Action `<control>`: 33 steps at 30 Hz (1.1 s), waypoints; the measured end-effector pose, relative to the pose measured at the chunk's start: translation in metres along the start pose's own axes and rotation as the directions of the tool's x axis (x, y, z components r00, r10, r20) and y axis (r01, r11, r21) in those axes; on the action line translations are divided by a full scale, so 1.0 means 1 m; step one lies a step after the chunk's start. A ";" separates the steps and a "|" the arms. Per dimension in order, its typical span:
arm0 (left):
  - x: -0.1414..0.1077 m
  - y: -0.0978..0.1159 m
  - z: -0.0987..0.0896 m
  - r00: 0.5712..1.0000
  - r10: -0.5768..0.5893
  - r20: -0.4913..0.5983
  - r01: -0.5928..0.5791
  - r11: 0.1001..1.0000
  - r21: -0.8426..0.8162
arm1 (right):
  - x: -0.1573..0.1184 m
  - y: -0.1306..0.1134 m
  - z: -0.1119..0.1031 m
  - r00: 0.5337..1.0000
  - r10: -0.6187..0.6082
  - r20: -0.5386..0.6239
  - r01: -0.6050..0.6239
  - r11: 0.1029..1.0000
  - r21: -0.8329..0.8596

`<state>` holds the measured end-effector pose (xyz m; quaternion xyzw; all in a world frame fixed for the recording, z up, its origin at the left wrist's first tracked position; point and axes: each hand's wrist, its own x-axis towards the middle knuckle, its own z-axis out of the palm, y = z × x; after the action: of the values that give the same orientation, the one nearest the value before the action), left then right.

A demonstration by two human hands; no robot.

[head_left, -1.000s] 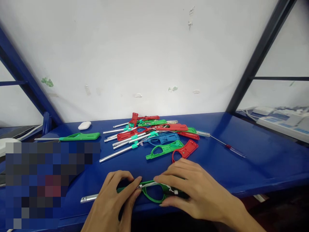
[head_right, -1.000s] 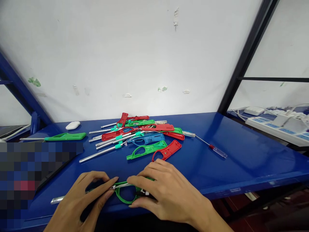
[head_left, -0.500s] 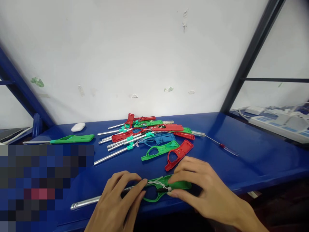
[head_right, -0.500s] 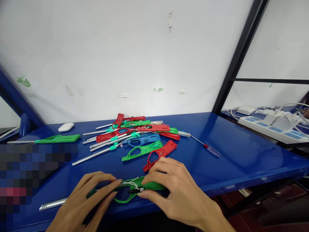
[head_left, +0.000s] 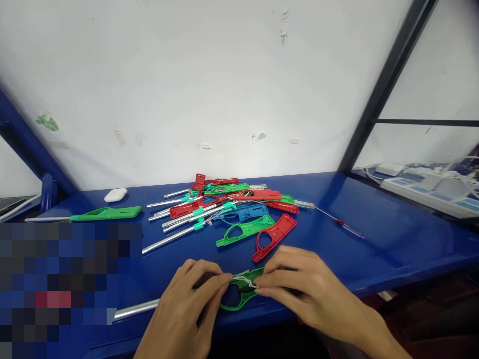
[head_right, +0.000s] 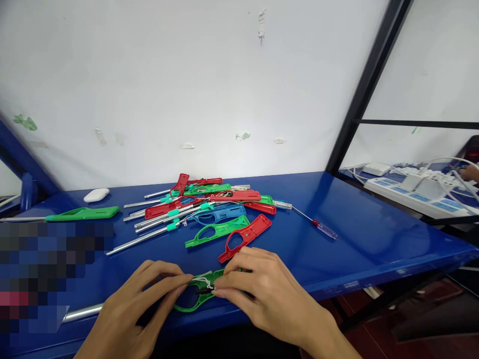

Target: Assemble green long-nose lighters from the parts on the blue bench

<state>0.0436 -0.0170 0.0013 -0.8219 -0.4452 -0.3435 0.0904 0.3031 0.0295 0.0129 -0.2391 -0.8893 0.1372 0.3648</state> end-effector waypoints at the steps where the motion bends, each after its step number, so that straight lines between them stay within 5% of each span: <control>1: 0.000 0.000 0.000 1.000 0.001 0.005 -0.001 1.000 0.003 | 0.000 0.000 0.000 1.000 0.002 0.004 -0.002 1.000 -0.002; 7: -0.006 -0.003 0.005 1.000 -0.001 -0.027 0.003 0.999 0.052 | 0.001 -0.006 0.000 0.999 0.032 -0.021 -0.032 0.999 -0.008; 15: -0.010 -0.010 0.007 0.997 0.057 -0.061 -0.049 0.991 0.124 | 0.003 0.023 -0.026 0.944 0.150 -0.294 -0.208 0.961 -0.180; 22: -0.012 -0.008 0.009 0.984 0.110 -0.138 -0.087 0.983 0.162 | 0.030 0.057 -0.050 0.990 0.144 -0.006 -0.132 0.889 -0.438; 28: -0.008 -0.009 0.010 0.973 0.143 -0.182 -0.112 0.979 0.171 | 0.067 0.077 -0.056 0.945 0.083 0.315 0.082 0.876 -0.475; 33: -0.010 -0.016 0.011 0.970 0.137 -0.201 -0.103 0.980 0.171 | 0.074 0.083 -0.058 0.943 0.087 0.322 0.051 0.916 -0.399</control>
<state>0.0329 -0.0095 -0.0156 -0.7964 -0.4085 -0.3861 0.2234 0.3257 0.1422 0.0615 -0.2905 -0.9449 -0.0065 0.1510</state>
